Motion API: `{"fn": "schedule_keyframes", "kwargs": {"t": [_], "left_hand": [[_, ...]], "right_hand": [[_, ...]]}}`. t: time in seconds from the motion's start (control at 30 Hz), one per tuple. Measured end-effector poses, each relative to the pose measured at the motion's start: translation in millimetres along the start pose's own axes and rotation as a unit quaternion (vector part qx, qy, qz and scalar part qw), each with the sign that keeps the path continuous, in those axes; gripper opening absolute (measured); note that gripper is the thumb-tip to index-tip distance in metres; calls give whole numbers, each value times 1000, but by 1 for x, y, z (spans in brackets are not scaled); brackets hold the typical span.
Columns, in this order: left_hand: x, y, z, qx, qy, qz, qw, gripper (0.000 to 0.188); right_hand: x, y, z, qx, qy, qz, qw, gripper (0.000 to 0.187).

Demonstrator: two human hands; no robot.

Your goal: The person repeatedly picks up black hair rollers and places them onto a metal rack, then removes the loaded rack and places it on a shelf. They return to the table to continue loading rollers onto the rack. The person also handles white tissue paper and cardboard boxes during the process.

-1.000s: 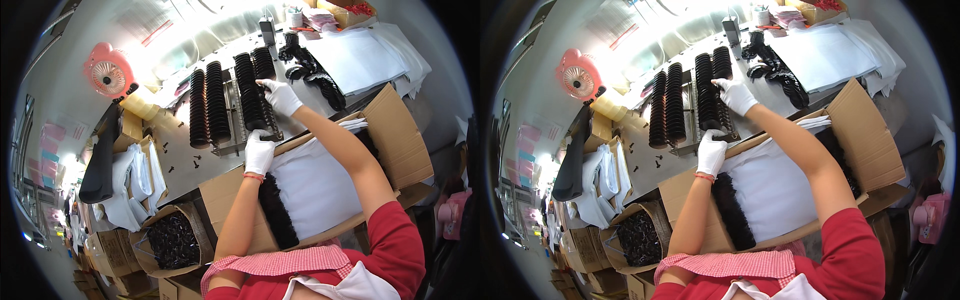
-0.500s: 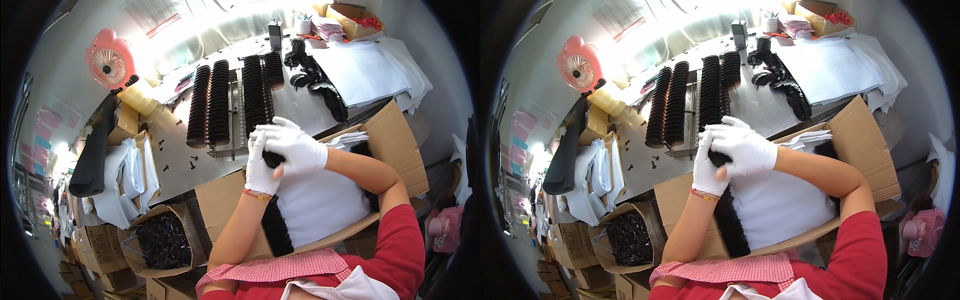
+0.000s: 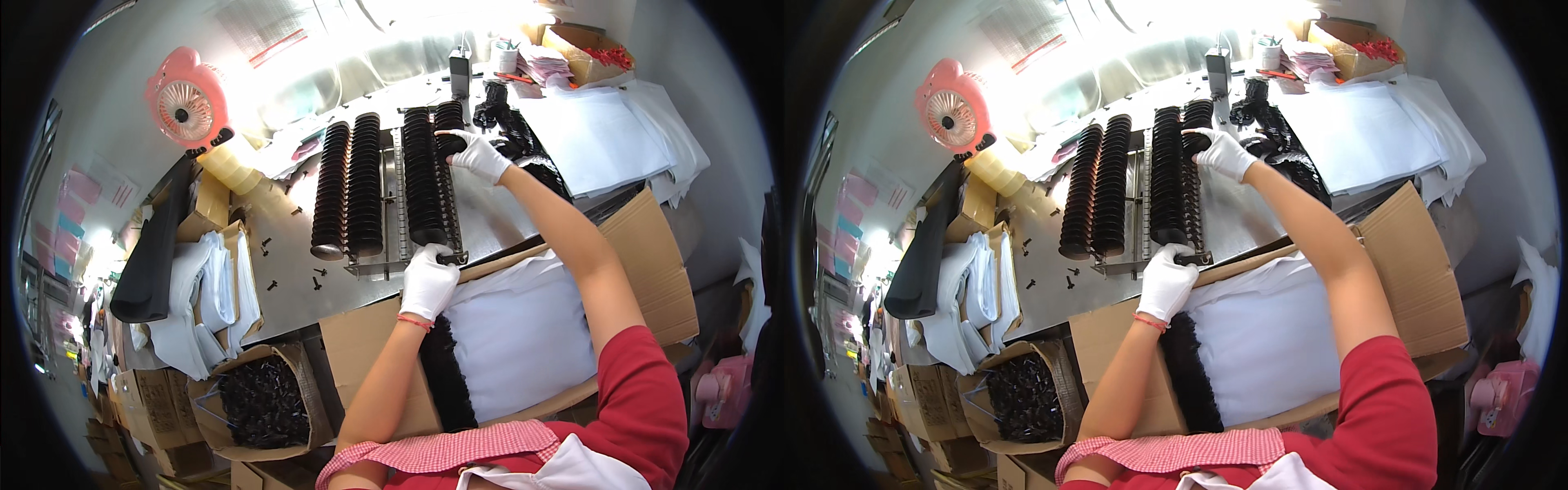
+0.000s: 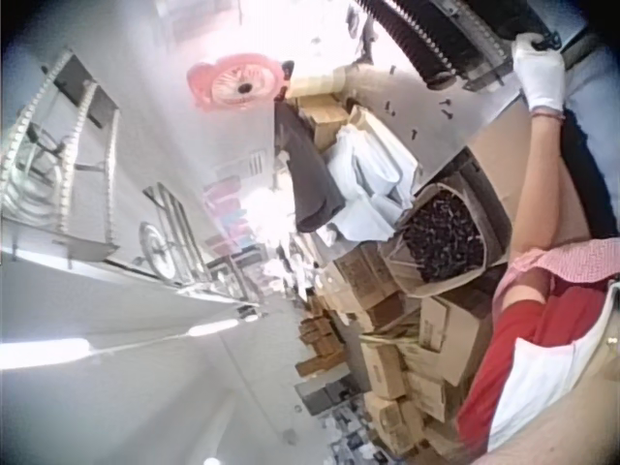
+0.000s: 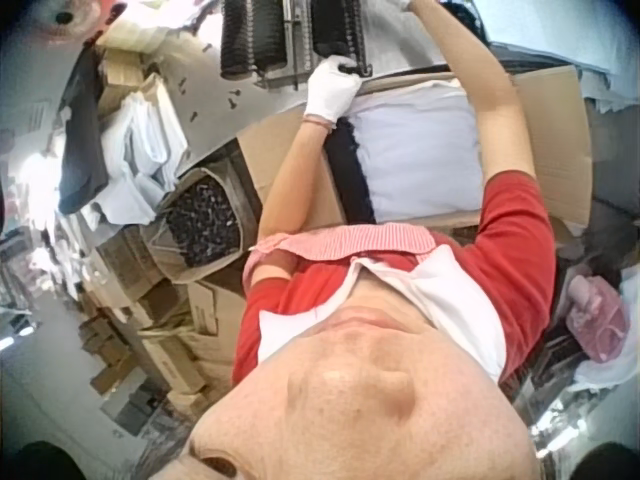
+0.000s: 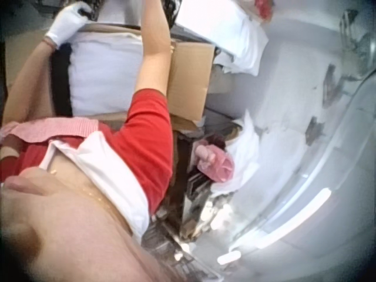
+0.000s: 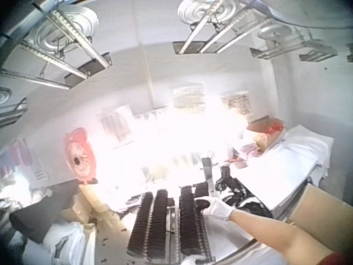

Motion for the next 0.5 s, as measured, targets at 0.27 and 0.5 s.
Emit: {"fn": "schedule_keyframes", "kwargs": {"t": [0.27, 0.5], "left_hand": [[6, -1, 0, -12, -13, 13, 1000, 25], [-3, -6, 25, 9, -175, 573, 801, 47]], "right_hand": [[31, 53, 23, -101, -290, 462, 832, 41], [135, 71, 93, -109, -214, 154, 959, 41]]}}
Point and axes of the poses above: each hand's wrist, its own z-axis away from the middle knuckle, its own y-axis out of the palm, x = y × z, the point moved 9 cm from there along -z, towards the middle knuckle, and after that the axes turned 13 degrees about -z, right-handed, at the moved point
